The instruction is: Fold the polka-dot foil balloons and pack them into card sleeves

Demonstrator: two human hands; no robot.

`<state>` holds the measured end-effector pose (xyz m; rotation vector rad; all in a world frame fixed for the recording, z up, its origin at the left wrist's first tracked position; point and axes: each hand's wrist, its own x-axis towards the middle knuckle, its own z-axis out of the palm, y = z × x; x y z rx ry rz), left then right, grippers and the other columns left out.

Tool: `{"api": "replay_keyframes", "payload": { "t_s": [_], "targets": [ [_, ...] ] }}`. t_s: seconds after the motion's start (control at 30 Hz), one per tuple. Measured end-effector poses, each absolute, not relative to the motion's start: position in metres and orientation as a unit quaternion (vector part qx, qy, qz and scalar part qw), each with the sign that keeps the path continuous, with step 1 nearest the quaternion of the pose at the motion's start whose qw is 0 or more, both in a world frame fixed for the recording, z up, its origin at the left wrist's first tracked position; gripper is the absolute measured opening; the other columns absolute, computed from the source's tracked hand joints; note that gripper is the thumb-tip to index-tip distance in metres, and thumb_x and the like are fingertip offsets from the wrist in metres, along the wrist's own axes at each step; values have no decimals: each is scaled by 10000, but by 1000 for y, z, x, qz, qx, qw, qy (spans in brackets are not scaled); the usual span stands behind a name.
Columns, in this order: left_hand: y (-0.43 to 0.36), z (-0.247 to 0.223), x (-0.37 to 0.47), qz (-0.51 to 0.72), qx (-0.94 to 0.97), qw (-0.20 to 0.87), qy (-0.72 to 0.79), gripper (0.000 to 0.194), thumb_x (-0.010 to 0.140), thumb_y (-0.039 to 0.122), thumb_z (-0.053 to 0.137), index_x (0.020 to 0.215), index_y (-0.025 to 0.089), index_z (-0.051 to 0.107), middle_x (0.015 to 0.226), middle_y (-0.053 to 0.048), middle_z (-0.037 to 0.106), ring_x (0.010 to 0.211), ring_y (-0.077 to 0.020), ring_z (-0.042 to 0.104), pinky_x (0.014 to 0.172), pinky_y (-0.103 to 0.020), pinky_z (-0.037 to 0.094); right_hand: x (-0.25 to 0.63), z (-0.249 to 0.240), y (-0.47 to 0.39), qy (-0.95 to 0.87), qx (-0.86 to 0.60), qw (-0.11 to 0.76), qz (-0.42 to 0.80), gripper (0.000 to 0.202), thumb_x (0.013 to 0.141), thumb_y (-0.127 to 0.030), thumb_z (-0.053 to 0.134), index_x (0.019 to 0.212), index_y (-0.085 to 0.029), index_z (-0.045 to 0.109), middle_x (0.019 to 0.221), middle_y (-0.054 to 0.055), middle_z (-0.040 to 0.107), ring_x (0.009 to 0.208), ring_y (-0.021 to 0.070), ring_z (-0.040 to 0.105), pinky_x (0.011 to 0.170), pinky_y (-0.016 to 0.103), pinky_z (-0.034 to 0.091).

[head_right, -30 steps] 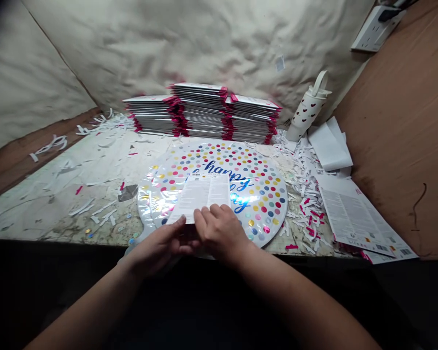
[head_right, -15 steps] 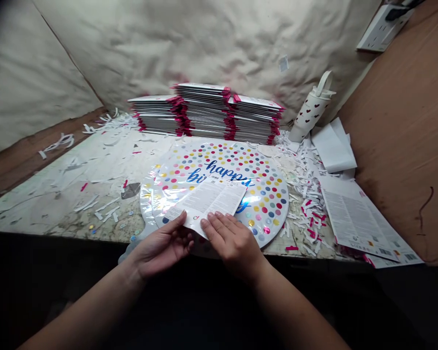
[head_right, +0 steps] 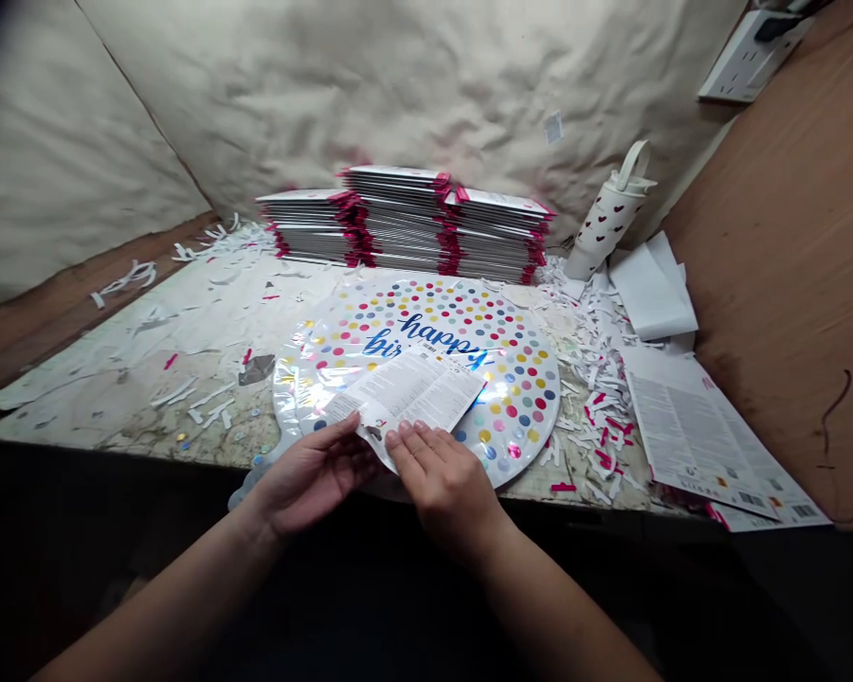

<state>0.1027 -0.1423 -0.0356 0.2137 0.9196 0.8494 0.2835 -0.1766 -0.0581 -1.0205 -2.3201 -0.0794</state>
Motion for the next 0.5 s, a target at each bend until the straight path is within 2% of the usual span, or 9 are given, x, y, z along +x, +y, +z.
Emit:
{"api": "replay_keyframes", "payload": {
  "t_s": [0.1, 0.2, 0.3, 0.37, 0.5],
  "targets": [
    [-141, -38, 100, 401, 218, 772, 443, 149, 846, 153, 511, 814, 79, 636, 773, -100, 681, 691, -171, 643, 684, -298, 531, 290, -50, -170, -844, -399, 339, 114, 465, 848, -307, 554, 1266, -125, 465, 1164, 116, 616, 1066, 200, 583, 906, 320, 498],
    [-141, -38, 95, 372, 262, 769, 449, 159, 828, 184, 540, 807, 70, 649, 742, -104, 682, 680, -178, 641, 686, -308, 528, 288, -45, -158, -837, -375, 380, 122, 395, 877, -196, 496, 1267, -152, 456, 1118, 102, 639, 1004, 160, 607, 855, 279, 513],
    [-140, -35, 90, 353, 269, 772, 455, 170, 806, 205, 564, 738, 77, 654, 673, -94, 679, 650, -174, 642, 676, -299, 524, 276, -46, -146, -874, -307, 375, 42, 304, 862, -116, 476, 1157, -112, 549, 1055, 135, 659, 1005, 202, 602, 861, 336, 503],
    [-138, -34, 88, 346, 281, 769, 458, 179, 787, 230, 585, 717, 82, 656, 658, -93, 681, 640, -177, 645, 662, -288, 520, 267, -47, -139, -879, -286, 380, 34, 255, 849, -108, 492, 1084, -99, 590, 1006, 145, 672, 968, 217, 615, 834, 345, 509],
    [-131, -35, 86, 338, 324, 756, 457, 217, 753, 284, 621, 703, 75, 652, 660, -95, 678, 618, -166, 634, 651, -272, 510, 266, -40, -136, -805, -330, 456, 187, 176, 837, -143, 521, 973, -157, 632, 901, 85, 687, 838, 165, 635, 746, 278, 514]
  ]
}}
